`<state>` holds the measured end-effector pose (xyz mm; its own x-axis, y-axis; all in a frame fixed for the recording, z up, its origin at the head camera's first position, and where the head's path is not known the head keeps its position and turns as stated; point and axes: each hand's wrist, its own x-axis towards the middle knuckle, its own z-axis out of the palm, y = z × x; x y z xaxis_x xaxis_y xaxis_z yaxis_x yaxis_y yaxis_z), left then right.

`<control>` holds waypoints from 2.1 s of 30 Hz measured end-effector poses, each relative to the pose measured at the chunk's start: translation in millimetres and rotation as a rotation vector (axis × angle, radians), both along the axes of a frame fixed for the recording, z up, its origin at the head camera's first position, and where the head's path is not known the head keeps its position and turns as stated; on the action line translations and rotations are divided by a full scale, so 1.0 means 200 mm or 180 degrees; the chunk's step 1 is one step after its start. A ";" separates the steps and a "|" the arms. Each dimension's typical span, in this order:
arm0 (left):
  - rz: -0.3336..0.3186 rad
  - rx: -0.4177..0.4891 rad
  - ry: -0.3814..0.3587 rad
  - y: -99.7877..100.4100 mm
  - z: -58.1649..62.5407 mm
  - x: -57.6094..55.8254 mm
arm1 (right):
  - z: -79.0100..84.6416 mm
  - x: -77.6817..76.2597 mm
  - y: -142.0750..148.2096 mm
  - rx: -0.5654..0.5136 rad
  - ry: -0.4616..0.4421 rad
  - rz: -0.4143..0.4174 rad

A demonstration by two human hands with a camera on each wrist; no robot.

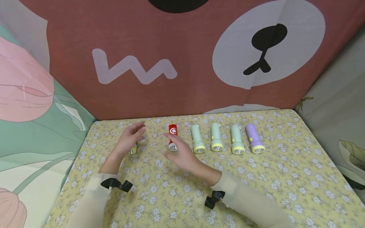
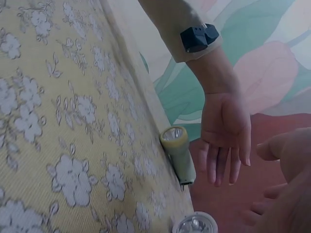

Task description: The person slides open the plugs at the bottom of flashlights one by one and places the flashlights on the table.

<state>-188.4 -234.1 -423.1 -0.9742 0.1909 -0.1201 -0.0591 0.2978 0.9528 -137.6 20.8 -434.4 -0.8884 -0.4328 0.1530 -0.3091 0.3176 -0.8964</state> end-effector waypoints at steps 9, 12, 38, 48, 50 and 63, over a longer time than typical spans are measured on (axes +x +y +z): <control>-0.0050 0.0049 -0.0027 0.16 -0.05 -0.04 | -0.08 -0.05 0.05 -0.0382 0.0053 -0.0290; -0.0021 0.0043 -0.0078 0.22 -0.04 -0.05 | -0.12 -0.06 0.04 -0.0303 0.0012 -0.0329; 0.0207 0.0224 -0.0335 0.42 -0.24 -0.20 | -0.30 -0.14 -0.04 -0.0055 -0.0165 -0.0708; 0.0146 0.0364 -0.0407 0.45 -0.26 -0.21 | -0.33 -0.16 -0.04 -0.0037 0.0075 -0.0749; 0.0152 0.0361 -0.0445 0.46 -0.26 -0.21 | -0.33 -0.16 -0.03 -0.0067 0.0130 -0.0733; 0.0227 0.0355 -0.0473 0.47 -0.26 -0.21 | -0.35 -0.18 -0.04 -0.0153 0.0011 -0.0763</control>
